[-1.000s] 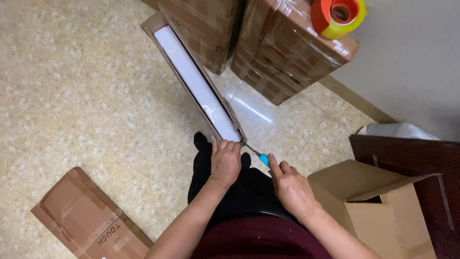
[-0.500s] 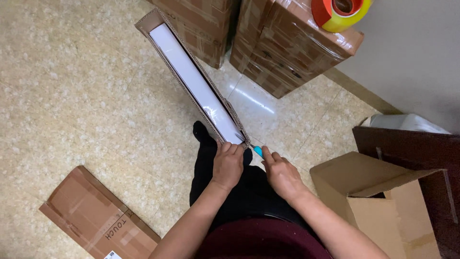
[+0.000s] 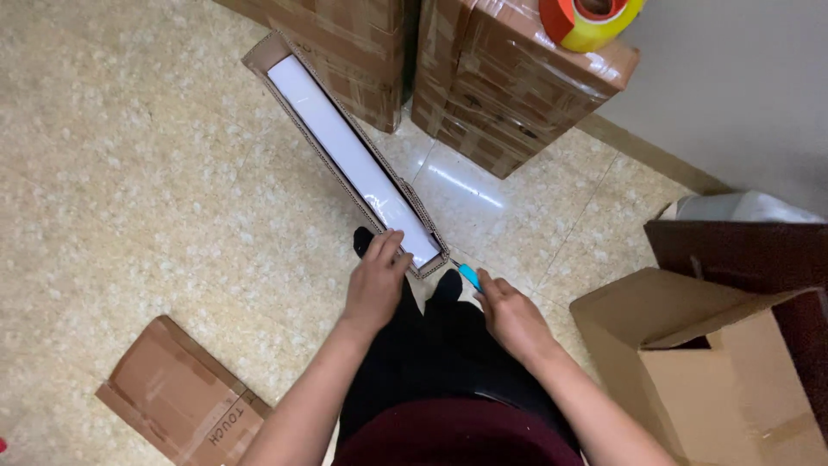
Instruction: Pack and seal cardboard boxes using a tape dispenser and a utility knife.
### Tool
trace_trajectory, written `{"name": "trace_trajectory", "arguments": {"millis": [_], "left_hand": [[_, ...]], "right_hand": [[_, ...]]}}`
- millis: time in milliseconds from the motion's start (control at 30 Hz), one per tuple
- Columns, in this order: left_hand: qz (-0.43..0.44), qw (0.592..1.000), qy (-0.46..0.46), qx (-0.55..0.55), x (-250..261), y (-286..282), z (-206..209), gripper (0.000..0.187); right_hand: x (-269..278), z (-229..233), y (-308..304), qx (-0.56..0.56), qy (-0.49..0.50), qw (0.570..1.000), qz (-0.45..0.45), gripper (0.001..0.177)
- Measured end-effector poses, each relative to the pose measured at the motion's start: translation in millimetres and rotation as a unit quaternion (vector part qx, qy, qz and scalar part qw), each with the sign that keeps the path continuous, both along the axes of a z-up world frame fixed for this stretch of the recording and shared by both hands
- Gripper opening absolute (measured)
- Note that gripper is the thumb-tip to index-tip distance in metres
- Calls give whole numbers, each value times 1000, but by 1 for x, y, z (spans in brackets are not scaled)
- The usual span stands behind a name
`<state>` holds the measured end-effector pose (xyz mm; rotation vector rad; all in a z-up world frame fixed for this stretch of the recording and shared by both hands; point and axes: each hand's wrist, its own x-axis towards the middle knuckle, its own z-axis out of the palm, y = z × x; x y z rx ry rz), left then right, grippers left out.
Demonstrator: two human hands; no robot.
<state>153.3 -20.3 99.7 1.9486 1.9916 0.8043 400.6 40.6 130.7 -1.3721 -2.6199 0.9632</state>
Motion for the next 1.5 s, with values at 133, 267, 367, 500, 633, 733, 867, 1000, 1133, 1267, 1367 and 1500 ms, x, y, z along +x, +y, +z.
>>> {"name": "trace_trajectory", "arguments": {"millis": [133,267,367,500,633,733,867,1000,1133,1267,1367,1500], "left_hand": [[-56,996,70,0,-14,6,-8,17],[-61,996,50,41,-14,18,-1,20],[-100,995,-7,30,-10,28,-5,32],[-94,994,30,35,-10,29,-13,26],[-94,994,36,50,-6,32,-13,24],[-96,993,38,55,-7,34,-12,24],[-94,993,35,57,-5,37,-13,25],[-98,993,32,62,-2,40,-13,25],[-97,993,27,58,2,45,-12,26],[-96,994,23,56,3,46,-14,25],[-89,995,19,50,4,45,-16,25],[-88,994,33,63,4,43,-16,26]], "right_hand": [[8,78,-22,-70,-182,981,-19,53],[8,108,-44,-114,-170,977,-59,69],[9,75,-53,-98,-16,993,-58,68],[-8,48,-63,-107,-34,992,-50,70],[-13,40,-74,-87,-61,993,-56,70],[-15,37,-77,-79,-51,993,-66,70],[-18,32,-82,-65,-38,995,-71,72],[-21,28,-81,-67,-72,993,-69,72],[-20,14,-79,-47,-69,994,-67,74],[-19,0,-71,-27,-45,997,-55,78],[-21,-12,-66,-32,-41,997,-64,78],[-28,-19,-56,-32,-36,997,-61,77]]}}
